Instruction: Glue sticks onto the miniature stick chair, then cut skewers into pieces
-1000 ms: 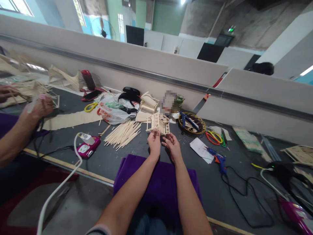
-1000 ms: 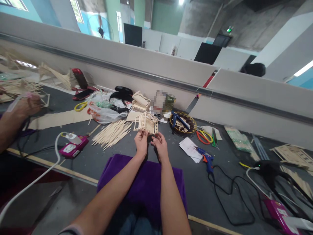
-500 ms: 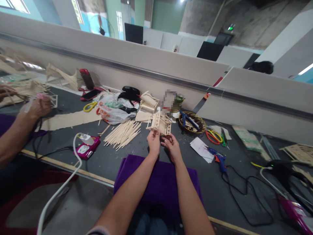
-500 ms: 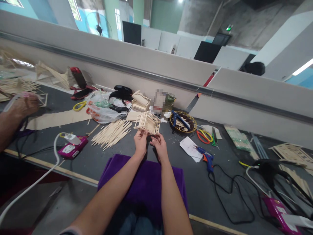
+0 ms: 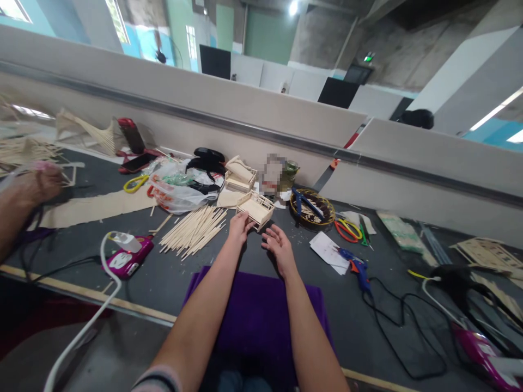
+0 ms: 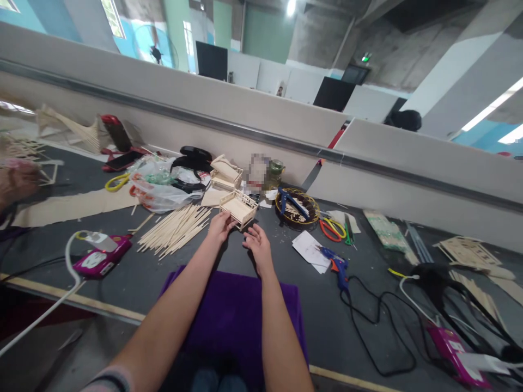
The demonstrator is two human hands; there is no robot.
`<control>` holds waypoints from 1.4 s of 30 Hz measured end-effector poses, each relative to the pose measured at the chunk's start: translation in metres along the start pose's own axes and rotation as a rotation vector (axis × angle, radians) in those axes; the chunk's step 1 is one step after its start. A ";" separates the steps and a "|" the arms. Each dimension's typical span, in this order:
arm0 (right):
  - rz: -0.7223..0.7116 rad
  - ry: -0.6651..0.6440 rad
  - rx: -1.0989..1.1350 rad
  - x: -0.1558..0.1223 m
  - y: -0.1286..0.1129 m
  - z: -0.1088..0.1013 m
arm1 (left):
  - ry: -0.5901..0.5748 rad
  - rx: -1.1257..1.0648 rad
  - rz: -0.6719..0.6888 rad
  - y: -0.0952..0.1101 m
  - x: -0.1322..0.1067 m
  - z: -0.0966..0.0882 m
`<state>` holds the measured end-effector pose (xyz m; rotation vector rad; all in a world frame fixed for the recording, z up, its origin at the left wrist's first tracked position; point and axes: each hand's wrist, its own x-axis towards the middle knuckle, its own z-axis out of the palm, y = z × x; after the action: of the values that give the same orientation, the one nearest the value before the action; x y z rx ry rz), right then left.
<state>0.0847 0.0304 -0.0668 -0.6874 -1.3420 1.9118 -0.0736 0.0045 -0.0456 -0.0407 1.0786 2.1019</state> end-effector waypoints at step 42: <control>0.012 0.001 -0.062 0.000 -0.004 0.004 | 0.139 -0.044 0.175 0.042 0.035 -0.007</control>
<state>0.0822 0.0289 -0.0620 -0.7277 -1.4041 1.8857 -0.1276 0.0057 -0.0334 -0.1190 1.1529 2.3088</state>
